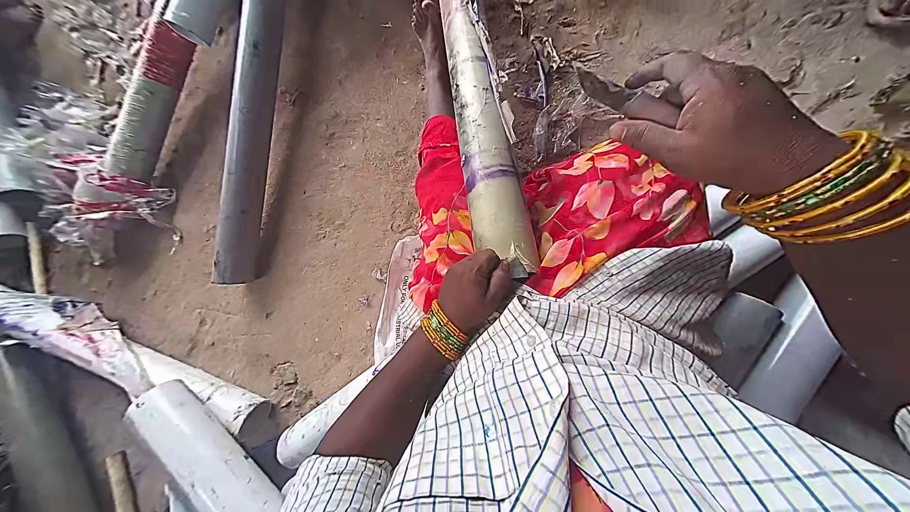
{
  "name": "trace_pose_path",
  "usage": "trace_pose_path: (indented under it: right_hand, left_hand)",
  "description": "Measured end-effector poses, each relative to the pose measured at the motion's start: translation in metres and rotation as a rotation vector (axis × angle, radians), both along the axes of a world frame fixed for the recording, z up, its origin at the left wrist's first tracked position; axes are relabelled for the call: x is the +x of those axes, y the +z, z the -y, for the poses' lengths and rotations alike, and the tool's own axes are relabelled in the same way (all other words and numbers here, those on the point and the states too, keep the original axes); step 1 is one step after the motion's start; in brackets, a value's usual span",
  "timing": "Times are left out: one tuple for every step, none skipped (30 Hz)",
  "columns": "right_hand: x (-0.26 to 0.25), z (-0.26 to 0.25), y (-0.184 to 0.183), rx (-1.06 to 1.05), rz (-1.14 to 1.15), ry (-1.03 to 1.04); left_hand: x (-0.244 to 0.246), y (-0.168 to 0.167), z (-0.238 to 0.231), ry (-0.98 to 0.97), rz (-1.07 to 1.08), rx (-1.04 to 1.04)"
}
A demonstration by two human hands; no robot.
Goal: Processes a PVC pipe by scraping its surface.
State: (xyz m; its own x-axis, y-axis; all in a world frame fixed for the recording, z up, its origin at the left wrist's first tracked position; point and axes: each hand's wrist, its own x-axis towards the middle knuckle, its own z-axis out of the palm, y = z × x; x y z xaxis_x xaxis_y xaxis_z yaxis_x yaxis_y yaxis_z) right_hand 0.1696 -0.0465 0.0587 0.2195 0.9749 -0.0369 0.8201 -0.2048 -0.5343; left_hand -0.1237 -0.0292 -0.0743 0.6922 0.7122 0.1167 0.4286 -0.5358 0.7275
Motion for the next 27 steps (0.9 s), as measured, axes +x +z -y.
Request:
trace_pose_path:
  right_hand:
    - [-0.006, 0.005, -0.007, -0.023, -0.086, 0.012]
    - [-0.013, 0.01, -0.015, -0.054, -0.167, 0.013]
    - [-0.02, 0.015, -0.025, -0.07, -0.24, 0.002]
    - [-0.027, 0.019, -0.035, -0.077, -0.296, -0.013]
    - [-0.033, 0.024, -0.045, -0.072, -0.341, -0.028]
    - [-0.037, 0.027, -0.054, -0.068, -0.393, -0.038]
    - [-0.039, 0.029, -0.061, -0.071, -0.441, -0.038]
    - [-0.04, 0.031, -0.068, -0.069, -0.475, -0.026]
    - [-0.041, 0.033, -0.073, -0.068, -0.504, -0.014]
    - [-0.04, 0.033, -0.079, -0.062, -0.537, -0.007]
    - [-0.039, 0.033, -0.085, -0.043, -0.574, -0.007]
    - [-0.039, 0.033, -0.091, -0.021, -0.624, -0.018]
    - [-0.04, 0.033, -0.096, -0.003, -0.686, -0.042]
    - [-0.042, 0.033, -0.1, 0.003, -0.759, -0.071]
    - [-0.043, 0.034, -0.103, -0.003, -0.824, -0.101]
    - [-0.044, 0.035, -0.104, -0.014, -0.879, -0.127]
    - [-0.046, 0.036, -0.106, -0.021, -0.918, -0.146]
    - [-0.047, 0.035, -0.109, -0.018, -0.948, -0.161]
    - [-0.047, 0.034, -0.111, -0.02, -0.973, -0.178]
    - [-0.049, 0.032, -0.113, -0.029, -0.997, -0.203]
    - [-0.05, 0.031, -0.115, -0.047, -1.017, -0.227]
    - [-0.051, 0.03, -0.117, -0.062, -1.029, -0.247]
    - [-0.052, 0.028, -0.119, -0.07, -1.028, -0.258]
    - [-0.053, 0.025, -0.121, -0.072, -1.017, -0.27]
    - [-0.054, 0.021, -0.124, -0.069, -1.004, -0.284]
    - [-0.055, 0.017, -0.126, -0.07, -0.991, -0.29]
    - [-0.055, 0.013, -0.127, -0.075, -0.985, -0.291]
  left_hand:
    - [0.003, 0.005, 0.001, 0.024, -0.064, 0.018]
    - [0.006, 0.011, 0.001, 0.04, -0.134, 0.033]
    - [0.01, 0.016, 0.001, 0.051, -0.196, 0.062]
    - [0.013, 0.019, 0.001, 0.05, -0.252, 0.102]
    - [0.016, 0.023, 0.0, 0.032, -0.315, 0.118]
    - [0.019, 0.029, -0.001, -0.007, -0.391, 0.09]
    - [0.024, 0.035, -0.002, -0.056, -0.465, 0.047]
    - [0.028, 0.041, -0.002, -0.109, -0.522, 0.007]
    - [0.033, 0.045, -0.001, -0.168, -0.568, -0.036]
    - [0.039, 0.05, -0.001, -0.226, -0.609, -0.078]
    - [0.046, 0.054, -0.002, -0.279, -0.663, -0.119]
    - [0.052, 0.057, -0.004, -0.327, -0.709, -0.139]
    - [0.058, 0.058, -0.004, -0.362, -0.734, -0.136]
    - [0.062, 0.058, -0.004, -0.389, -0.745, -0.132]
    - [0.066, 0.058, -0.004, -0.413, -0.755, -0.128]
    - [0.068, 0.058, -0.004, -0.439, -0.763, -0.122]
    - [0.069, 0.058, -0.005, -0.467, -0.768, -0.12]
    - [0.069, 0.058, -0.006, -0.491, -0.77, -0.121]
    - [0.069, 0.058, -0.009, -0.512, -0.771, -0.121]
    - [0.068, 0.058, -0.011, -0.531, -0.768, -0.115]
    - [0.066, 0.056, -0.012, -0.548, -0.751, -0.096]
    - [0.063, 0.054, -0.013, -0.56, -0.728, -0.075]
    - [0.058, 0.05, -0.014, -0.556, -0.682, -0.032]
    - [0.051, 0.046, -0.015, -0.535, -0.616, 0.025]
    - [0.044, 0.041, -0.016, -0.499, -0.535, 0.102]
    - [0.037, 0.039, -0.02, -0.476, -0.487, 0.145]
    - [0.028, 0.038, -0.025, -0.46, -0.453, 0.175]
